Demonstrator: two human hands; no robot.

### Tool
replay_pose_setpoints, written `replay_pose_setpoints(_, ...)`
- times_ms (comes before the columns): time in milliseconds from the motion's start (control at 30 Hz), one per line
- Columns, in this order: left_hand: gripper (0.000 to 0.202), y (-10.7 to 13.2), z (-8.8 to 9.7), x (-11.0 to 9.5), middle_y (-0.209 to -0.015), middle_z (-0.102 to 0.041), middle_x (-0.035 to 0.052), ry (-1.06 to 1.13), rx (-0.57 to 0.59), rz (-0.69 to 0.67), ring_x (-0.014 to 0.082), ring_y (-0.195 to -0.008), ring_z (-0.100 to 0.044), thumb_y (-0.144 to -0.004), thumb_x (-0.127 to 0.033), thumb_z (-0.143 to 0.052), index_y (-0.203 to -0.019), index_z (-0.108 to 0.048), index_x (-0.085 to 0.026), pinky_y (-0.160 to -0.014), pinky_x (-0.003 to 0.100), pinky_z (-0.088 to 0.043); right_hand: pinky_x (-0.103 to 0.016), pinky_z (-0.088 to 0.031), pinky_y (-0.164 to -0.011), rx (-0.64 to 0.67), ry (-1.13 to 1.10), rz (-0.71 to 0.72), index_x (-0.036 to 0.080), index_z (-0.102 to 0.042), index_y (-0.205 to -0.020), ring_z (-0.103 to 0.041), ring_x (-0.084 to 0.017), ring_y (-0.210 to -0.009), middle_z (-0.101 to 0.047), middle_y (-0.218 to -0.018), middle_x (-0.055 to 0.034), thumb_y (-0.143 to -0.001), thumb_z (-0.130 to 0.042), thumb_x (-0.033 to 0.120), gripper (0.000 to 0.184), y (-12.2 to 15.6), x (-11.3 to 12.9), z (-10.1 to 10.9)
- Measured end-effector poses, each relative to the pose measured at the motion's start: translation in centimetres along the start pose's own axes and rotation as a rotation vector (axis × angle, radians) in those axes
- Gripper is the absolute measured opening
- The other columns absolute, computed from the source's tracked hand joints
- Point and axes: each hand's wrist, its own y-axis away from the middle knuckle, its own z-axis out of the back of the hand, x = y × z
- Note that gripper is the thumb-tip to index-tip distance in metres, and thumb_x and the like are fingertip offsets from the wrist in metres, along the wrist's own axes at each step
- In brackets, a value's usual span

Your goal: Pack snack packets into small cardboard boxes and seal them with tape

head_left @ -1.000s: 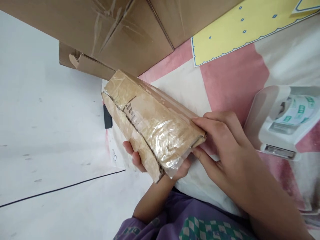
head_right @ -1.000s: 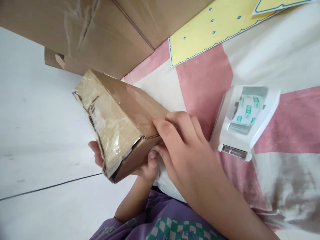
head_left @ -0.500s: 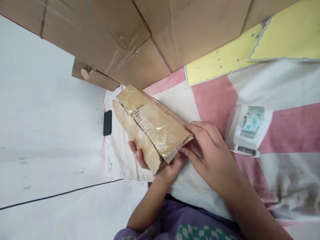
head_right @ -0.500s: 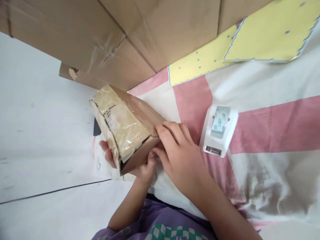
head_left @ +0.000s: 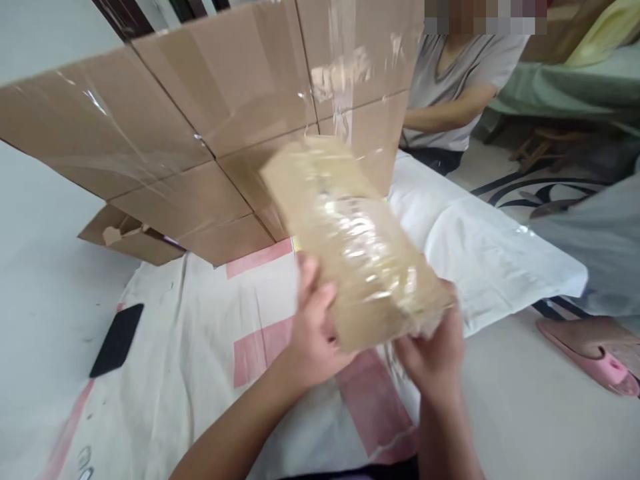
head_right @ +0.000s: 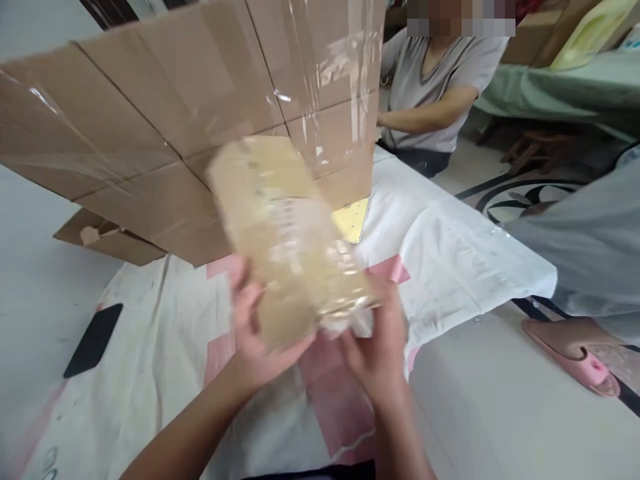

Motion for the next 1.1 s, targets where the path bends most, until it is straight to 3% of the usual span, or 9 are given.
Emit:
replay_pose_setpoints(167,0.088,-5.6,-12.5,-1.6,-0.171,-0.007,0.0119,0.337,0.397,-0.022,0.0252,-0.157,-0.009,-0.094,-0.022,-0.06,-0.159,-0.002,-0.03,-0.127,0.047,-0.029,-0.034,-0.058,-0.066,-0.307,0.231,-0.184,0.021,-0.054,-0.109,-0.058,-0.022,-0.092,-0.051,-0.107,-0.0068,-0.078,-0.076,0.039,0.042,-2.3,-8.9,6.3)
replay_pose_setpoints(267,0.094,-6.8,-19.9,-0.4,-0.171,-0.008,0.013,0.343,0.512,0.042,0.0266,-0.155,-0.021,-0.09,-0.018,-0.064,-0.159,-0.002,-0.029,-0.12,0.046,-0.041,-0.039,-0.057,-0.066,-0.373,0.411,-0.258,0.018,-0.053,-0.113,-0.055,-0.026,-0.096,-0.049,-0.107,-0.0097,-0.078,-0.072,0.046,0.049,-4.1,-14.7,7.8)
replay_pose_setpoints(333,0.095,-7.1,-23.3,0.6,-0.171,-0.011,0.0116,0.326,0.513,0.066,0.0277,-0.154,-0.027,-0.088,-0.022,-0.066,-0.159,-0.003,-0.03,-0.116,0.046,-0.047,-0.044,-0.057,-0.072,-0.405,0.445,-0.294,0.015,-0.051,-0.125,-0.051,-0.03,-0.106,-0.049,-0.114,-0.0148,-0.079,-0.068,0.047,0.058,-4.9,-17.3,7.7)
replay_pose_setpoints(500,0.095,-8.2,-27.9,2.1,-0.17,-0.015,0.0095,0.287,0.442,0.089,0.0268,-0.151,-0.033,-0.087,-0.032,-0.07,-0.159,-0.009,-0.029,-0.109,0.045,-0.052,-0.048,-0.055,-0.086,-0.435,0.355,-0.339,0.014,-0.034,-0.15,-0.042,-0.034,-0.124,-0.035,-0.142,-0.023,-0.082,-0.064,0.043,0.079,-5.1,-19.0,6.5)
replay_pose_setpoints(767,0.087,-14.9,-35.1,5.5,-0.17,-0.012,0.0164,0.063,0.329,0.255,0.0303,-0.153,-0.029,-0.089,-0.032,-0.067,-0.159,-0.017,-0.017,-0.109,0.045,-0.049,-0.051,-0.048,-0.092,-0.337,0.352,-0.359,0.013,-0.044,-0.138,-0.05,-0.031,-0.11,-0.044,-0.128,-0.0204,-0.088,-0.061,0.045,0.061,-4.9,-19.9,6.5)
replay_pose_setpoints(867,0.086,-17.9,-35.9,6.4,-0.17,-0.009,0.0168,-0.057,0.373,0.345,0.0345,-0.145,-0.04,-0.089,-0.036,-0.068,-0.159,-0.021,-0.018,-0.11,0.047,-0.048,-0.049,-0.048,-0.092,-0.34,0.343,-0.373,0.013,-0.047,-0.132,-0.052,-0.03,-0.106,-0.047,-0.123,-0.0184,-0.088,-0.06,0.045,0.056,-4.7,-20.1,6.7)
replay_pose_setpoints(933,0.096,-19.1,-34.6,6.7,-0.17,-0.011,0.017,-0.126,0.454,0.337,0.0365,-0.146,-0.039,-0.082,-0.04,-0.077,-0.159,-0.023,-0.018,-0.111,0.049,-0.045,-0.046,-0.049,-0.09,-0.357,0.323,-0.382,0.012,-0.048,-0.13,-0.054,-0.028,-0.103,-0.049,-0.119,-0.017,-0.088,-0.059,0.046,0.054,-4.6,-20.0,6.9)
replay_pose_setpoints(1033,0.094,-18.5,-29.2,7.3,-0.167,-0.025,0.0163,-0.182,0.52,0.155,0.035,-0.153,-0.025,-0.076,-0.046,-0.081,-0.153,-0.037,-0.015,-0.118,0.05,-0.036,-0.043,-0.049,-0.086,-0.38,0.312,-0.384,0.013,-0.051,-0.12,-0.056,-0.026,-0.097,-0.052,-0.111,-0.0139,-0.088,-0.058,0.047,0.047,-4.6,-19.7,7.3)
replay_pose_setpoints(1100,0.051,-16.2,-23.2,8.4,-0.154,-0.05,0.0113,-0.193,0.532,0.014,0.0282,-0.148,-0.036,-0.089,-0.044,-0.066,-0.133,-0.06,-0.019,-0.119,0.044,-0.035,-0.041,-0.047,-0.082,-0.349,0.351,-0.367,0.016,-0.056,-0.098,-0.055,-0.024,-0.088,-0.054,-0.097,-0.0092,-0.088,-0.055,0.048,0.034,-4.7,-19.4,7.6)
